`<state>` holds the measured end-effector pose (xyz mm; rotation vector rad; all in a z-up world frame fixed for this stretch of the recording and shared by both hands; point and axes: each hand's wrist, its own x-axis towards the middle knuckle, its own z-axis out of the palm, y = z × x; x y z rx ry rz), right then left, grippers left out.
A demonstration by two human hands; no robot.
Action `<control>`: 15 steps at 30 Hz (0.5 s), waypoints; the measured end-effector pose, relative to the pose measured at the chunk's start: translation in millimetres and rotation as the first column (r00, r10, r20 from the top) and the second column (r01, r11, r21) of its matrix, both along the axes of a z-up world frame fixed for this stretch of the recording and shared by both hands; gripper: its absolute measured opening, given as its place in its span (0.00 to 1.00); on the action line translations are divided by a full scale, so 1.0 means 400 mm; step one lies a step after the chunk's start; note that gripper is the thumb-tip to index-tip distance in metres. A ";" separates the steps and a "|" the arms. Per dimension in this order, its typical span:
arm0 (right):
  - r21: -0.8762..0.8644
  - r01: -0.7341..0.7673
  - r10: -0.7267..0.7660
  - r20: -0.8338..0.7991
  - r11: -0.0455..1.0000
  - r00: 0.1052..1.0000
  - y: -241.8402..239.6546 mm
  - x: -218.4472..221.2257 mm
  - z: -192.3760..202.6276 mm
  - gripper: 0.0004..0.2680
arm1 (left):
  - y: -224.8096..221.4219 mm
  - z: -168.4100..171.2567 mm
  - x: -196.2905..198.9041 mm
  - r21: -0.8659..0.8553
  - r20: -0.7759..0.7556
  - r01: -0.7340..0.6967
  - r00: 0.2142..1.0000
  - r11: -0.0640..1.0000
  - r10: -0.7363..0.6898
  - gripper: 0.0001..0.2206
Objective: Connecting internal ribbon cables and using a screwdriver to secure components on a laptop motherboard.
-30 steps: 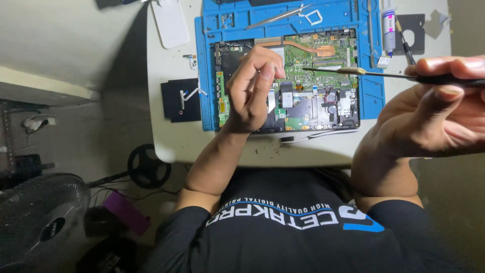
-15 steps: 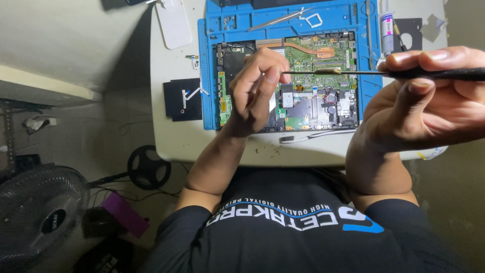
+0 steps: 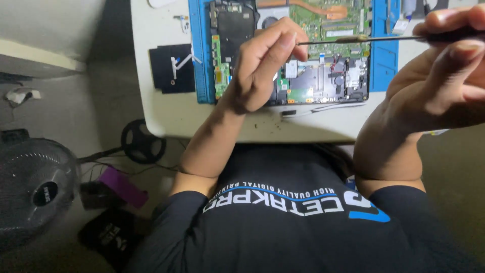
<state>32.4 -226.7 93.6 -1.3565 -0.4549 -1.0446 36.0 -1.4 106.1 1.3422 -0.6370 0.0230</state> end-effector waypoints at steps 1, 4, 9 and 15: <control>-0.070 -0.015 0.013 -0.017 0.997 1.000 -0.015 -0.008 -0.015 0.13 | 0.002 -0.013 -0.001 0.012 0.016 0.014 1.000 1.000 -0.014 0.18; -0.179 -0.034 0.032 -0.014 0.983 0.999 -0.028 -0.026 -0.052 0.12 | 0.015 -0.066 -0.011 0.048 -0.008 -0.028 1.000 0.998 0.028 0.21; -0.192 -0.257 0.267 0.026 0.947 0.963 0.011 -0.066 -0.100 0.15 | 0.055 -0.172 -0.037 0.160 -0.101 -0.200 0.971 0.966 0.218 0.19; -0.235 -0.462 0.387 -0.304 0.855 0.871 0.024 -0.103 -0.165 0.24 | 0.078 -0.234 -0.075 0.222 -0.099 -0.277 0.947 0.935 0.305 0.19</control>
